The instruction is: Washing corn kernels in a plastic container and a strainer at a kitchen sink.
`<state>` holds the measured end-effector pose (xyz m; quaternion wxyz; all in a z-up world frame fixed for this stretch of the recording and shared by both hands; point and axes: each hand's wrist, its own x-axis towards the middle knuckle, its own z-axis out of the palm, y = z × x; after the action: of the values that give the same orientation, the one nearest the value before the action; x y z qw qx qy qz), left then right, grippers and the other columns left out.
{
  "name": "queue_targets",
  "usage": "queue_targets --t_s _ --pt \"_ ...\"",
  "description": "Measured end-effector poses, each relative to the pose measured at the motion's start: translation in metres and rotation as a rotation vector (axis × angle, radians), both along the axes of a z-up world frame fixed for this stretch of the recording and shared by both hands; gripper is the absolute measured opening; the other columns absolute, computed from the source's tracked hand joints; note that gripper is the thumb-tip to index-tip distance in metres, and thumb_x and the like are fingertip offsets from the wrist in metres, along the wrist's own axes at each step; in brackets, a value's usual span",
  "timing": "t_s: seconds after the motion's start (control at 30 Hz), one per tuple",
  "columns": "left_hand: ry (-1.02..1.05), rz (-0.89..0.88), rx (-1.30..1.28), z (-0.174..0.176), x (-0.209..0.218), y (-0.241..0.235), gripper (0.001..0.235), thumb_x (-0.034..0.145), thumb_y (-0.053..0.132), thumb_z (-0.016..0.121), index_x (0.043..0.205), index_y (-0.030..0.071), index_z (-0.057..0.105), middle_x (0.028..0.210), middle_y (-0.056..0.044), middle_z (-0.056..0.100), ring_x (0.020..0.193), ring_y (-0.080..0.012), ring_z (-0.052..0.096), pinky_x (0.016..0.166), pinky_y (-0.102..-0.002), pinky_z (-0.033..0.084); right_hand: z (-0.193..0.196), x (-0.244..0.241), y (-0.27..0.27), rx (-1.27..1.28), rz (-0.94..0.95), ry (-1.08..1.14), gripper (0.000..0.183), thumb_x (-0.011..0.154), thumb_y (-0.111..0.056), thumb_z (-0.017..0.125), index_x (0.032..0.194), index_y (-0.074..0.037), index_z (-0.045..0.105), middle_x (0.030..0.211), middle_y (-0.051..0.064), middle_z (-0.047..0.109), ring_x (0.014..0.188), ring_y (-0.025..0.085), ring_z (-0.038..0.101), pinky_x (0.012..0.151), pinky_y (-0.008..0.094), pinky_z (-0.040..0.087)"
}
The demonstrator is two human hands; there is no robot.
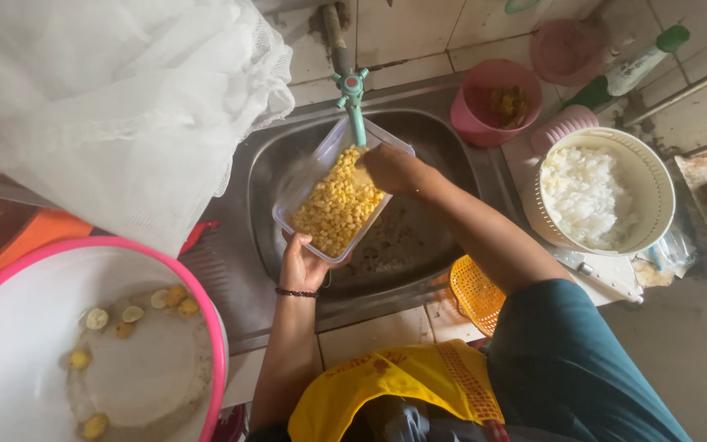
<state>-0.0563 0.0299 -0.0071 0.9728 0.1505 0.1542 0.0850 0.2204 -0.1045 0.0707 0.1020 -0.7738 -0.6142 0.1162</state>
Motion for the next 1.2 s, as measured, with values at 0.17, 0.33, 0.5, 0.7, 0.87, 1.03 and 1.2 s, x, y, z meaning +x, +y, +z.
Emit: queue_targets --t_s 0.17,0.33,0.5,0.7,0.87,1.03,1.2 --pt "0.186 0.002 0.175 0.068 -0.009 -0.014 0.079 0.076 0.020 0.062 0.142 0.043 0.024 0.145 -0.008 0.042 0.129 -0.0403 0.048 0.079 -0.070 0.050 0.080 -0.012 -0.048 0.130 -0.408 0.327 0.020 0.090 -0.016 0.059 0.105 -0.010 0.071 0.083 0.014 0.075 0.080 0.028 0.078 0.074 0.042 0.061" --pt "0.163 0.042 0.241 0.084 -0.020 -0.009 0.075 0.078 0.020 0.064 0.141 0.037 0.028 0.144 -0.012 0.044 0.123 -0.0433 0.056 0.073 -0.066 0.047 0.091 -0.012 -0.142 0.135 -0.437 -0.006 0.025 0.085 -0.024 0.073 0.102 -0.007 0.069 0.093 0.018 0.072 0.087 0.040 0.068 0.071 0.049 0.053" --pt "0.000 -0.063 -0.003 0.016 -0.010 -0.007 0.076 0.086 0.021 0.067 0.153 0.023 0.030 0.149 -0.018 0.044 0.130 -0.0451 0.053 0.083 -0.071 0.051 0.111 -0.079 -0.260 -0.169 -0.504 -0.138 0.031 0.087 -0.039 0.067 0.103 -0.013 0.069 0.103 0.014 0.074 0.099 0.035 0.071 0.085 0.045 0.057" --pt "0.182 0.020 0.203 0.056 0.001 -0.032 0.080 0.081 0.022 0.062 0.145 0.046 0.020 0.151 -0.011 0.037 0.129 -0.0449 0.049 0.077 -0.073 0.047 0.090 -0.151 -0.327 -0.264 -1.046 0.237 0.071 0.078 -0.049 0.078 0.133 -0.008 0.059 0.111 0.020 0.074 0.101 0.035 0.072 0.088 0.044 0.056" --pt "0.225 0.025 0.332 0.080 -0.015 -0.031 0.090 0.077 0.016 0.060 0.148 0.048 0.014 0.154 -0.009 0.033 0.131 -0.0464 0.048 0.076 -0.078 0.046 -0.004 -0.152 -0.335 0.167 -1.295 0.850 0.047 0.094 -0.029 0.067 0.129 0.003 0.061 0.107 0.020 0.073 0.090 0.033 0.075 0.075 0.045 0.063" --pt "0.155 0.174 0.453 0.106 -0.053 -0.020 0.096 0.075 0.007 0.060 0.155 0.038 0.018 0.156 -0.011 0.032 0.138 -0.0435 0.042 0.077 -0.079 0.049 -0.070 -0.125 -0.318 0.579 -1.128 1.165 0.036 0.101 -0.019 0.055 0.132 -0.001 0.059 0.114 0.013 0.070 0.098 0.022 0.071 0.081 0.037 0.063" --pt "0.064 0.269 0.553 0.139 -0.093 -0.009 0.102 0.078 0.004 0.062 0.160 0.038 0.011 0.161 -0.011 0.029 0.143 -0.0410 0.040 0.082 -0.072 0.054 -0.095 -0.094 -0.244 0.699 -0.984 1.172 0.041 0.105 -0.016 0.050 0.143 -0.002 0.045 0.126 0.015 0.060 0.108 0.024 0.064 0.083 0.039 0.060"
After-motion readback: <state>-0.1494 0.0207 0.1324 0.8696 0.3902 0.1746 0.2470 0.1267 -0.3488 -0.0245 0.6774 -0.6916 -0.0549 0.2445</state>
